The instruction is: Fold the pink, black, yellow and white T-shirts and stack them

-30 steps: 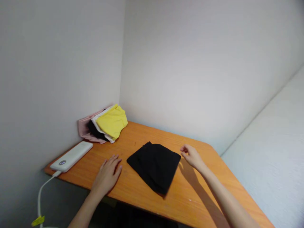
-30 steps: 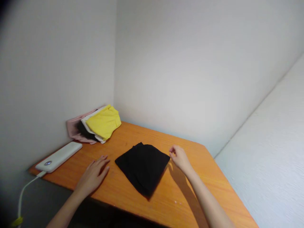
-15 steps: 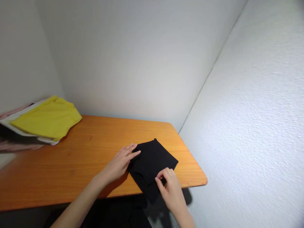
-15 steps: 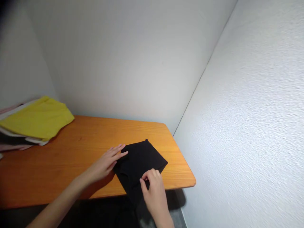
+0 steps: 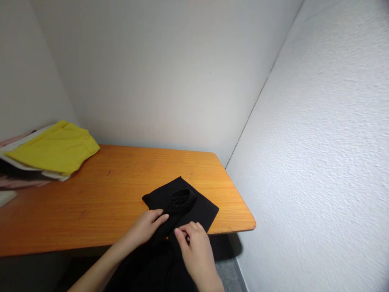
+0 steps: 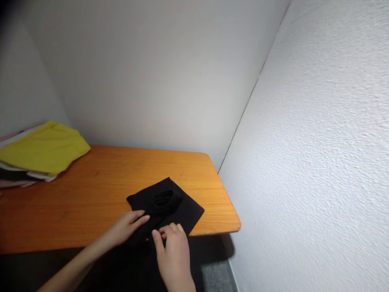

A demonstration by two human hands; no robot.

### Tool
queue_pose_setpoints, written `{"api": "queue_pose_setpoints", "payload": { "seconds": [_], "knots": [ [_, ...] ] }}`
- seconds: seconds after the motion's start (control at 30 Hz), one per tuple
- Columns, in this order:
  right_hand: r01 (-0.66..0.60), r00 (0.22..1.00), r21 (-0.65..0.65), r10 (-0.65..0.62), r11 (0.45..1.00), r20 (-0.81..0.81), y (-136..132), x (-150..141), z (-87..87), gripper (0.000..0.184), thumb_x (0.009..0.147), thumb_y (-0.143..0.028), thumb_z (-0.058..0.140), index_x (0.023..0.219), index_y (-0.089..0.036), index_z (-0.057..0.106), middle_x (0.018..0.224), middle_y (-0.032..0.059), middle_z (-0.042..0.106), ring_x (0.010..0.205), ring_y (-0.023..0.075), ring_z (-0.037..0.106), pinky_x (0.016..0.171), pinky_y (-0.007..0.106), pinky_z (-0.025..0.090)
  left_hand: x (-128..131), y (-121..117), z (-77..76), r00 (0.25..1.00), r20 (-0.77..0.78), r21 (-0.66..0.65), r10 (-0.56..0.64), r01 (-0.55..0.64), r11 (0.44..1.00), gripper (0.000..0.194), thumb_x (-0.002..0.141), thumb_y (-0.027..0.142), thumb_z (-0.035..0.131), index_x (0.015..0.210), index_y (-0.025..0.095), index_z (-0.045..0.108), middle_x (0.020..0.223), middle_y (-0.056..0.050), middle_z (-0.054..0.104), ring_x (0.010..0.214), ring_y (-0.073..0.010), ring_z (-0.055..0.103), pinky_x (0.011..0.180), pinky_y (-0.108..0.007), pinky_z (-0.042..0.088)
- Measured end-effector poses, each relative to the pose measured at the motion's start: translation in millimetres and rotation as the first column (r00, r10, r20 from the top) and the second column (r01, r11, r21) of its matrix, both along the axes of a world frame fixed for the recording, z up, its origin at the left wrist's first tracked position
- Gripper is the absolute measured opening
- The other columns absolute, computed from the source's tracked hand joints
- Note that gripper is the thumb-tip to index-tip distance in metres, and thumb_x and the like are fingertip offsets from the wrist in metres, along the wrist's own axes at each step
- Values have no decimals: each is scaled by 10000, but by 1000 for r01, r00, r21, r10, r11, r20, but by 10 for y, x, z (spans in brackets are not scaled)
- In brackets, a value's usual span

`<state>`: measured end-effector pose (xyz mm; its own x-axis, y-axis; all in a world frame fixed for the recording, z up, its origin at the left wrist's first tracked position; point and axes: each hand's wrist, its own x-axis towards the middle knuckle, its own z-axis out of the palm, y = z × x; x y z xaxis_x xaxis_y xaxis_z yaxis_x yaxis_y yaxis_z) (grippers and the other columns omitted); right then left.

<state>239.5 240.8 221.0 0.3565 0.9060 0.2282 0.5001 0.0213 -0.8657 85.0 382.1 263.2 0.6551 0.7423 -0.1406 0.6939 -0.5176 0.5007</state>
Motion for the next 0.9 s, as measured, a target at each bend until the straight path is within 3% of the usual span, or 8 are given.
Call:
{"api": "queue_pose_setpoints", "payload": {
  "seconds": [0.17, 0.27, 0.33, 0.5, 0.63, 0.77, 0.83, 0.9],
  "knots": [
    [73, 993, -14, -74, 997, -89, 195, -169, -76, 256, 839, -489, 658, 909, -243, 667, 899, 81, 648, 858, 271, 596, 759, 379, 480, -73, -187, 57, 983, 163, -171, -80, 108, 979, 400, 867, 541, 525, 817, 160, 637, 813, -15, 596, 798, -180, 557, 740, -273, 435],
    [79, 992, -34, -82, 996, -100, 230, -229, -23, 276, 862, -486, 648, 954, -227, 675, 994, 91, 655, 944, 272, 610, 795, 379, 509, -101, -268, 158, 954, 237, -198, -184, 233, 952, 370, 902, 496, 514, 843, 178, 693, 854, -26, 607, 844, -174, 572, 806, -273, 443],
    [74, 992, -32, -77, 997, -101, 219, -260, 39, 292, 912, -446, 609, 1063, -200, 652, 1096, 83, 637, 980, 237, 614, 830, 379, 526, -123, -301, 200, 938, 309, -210, -160, 231, 950, 377, 923, 492, 489, 911, 188, 713, 910, -42, 635, 901, -185, 585, 866, -288, 446],
    [119, 988, -10, -119, 993, -97, 172, -286, 166, 322, 952, -389, 574, 1203, -188, 592, 1241, 73, 580, 1041, 217, 601, 885, 406, 536, -265, -265, 376, 891, 445, -248, 93, 23, 968, 386, 882, 527, 537, 854, 175, 694, 858, -43, 664, 853, -199, 606, 806, -298, 493],
    [213, 971, 6, -212, 977, -108, 77, -58, 216, 299, 979, -408, 484, 1101, -170, 617, 1105, 91, 634, 965, 209, 613, 849, 369, 519, -568, -94, 716, 774, 590, -55, 231, -247, 967, 369, 834, 543, 571, 944, 212, 692, 969, -48, 702, 998, -238, 626, 891, -307, 498],
    [416, 906, 97, -402, 904, -134, -167, 290, 352, 358, 962, -441, 350, 972, -182, 596, 920, 85, 665, 856, 228, 619, 767, 343, 480, -921, -19, 1112, 637, 700, 75, 324, -516, 853, 393, 852, 548, 531, 1035, 217, 636, 1022, -44, 678, 1010, -243, 620, 874, -317, 499],
    [504, 864, 178, -496, 845, -89, -344, 398, 469, 363, 951, -469, 361, 991, -188, 587, 920, 81, 664, 841, 229, 619, 744, 340, 465, -1045, -87, 1284, 630, 721, 166, 288, -561, 811, 333, 891, 497, 506, 1040, 220, 617, 988, -26, 659, 944, -216, 626, 844, -307, 493],
    [607, 778, 293, -627, 739, -29, -556, 481, 594, 350, 945, -474, 413, 1036, -184, 587, 953, 95, 658, 855, 233, 615, 736, 338, 450, -1148, -193, 1437, 656, 721, 349, 222, -622, 701, 272, 921, 433, 488, 1030, 222, 620, 974, -16, 642, 901, -197, 618, 840, -310, 480]
  ]
}}
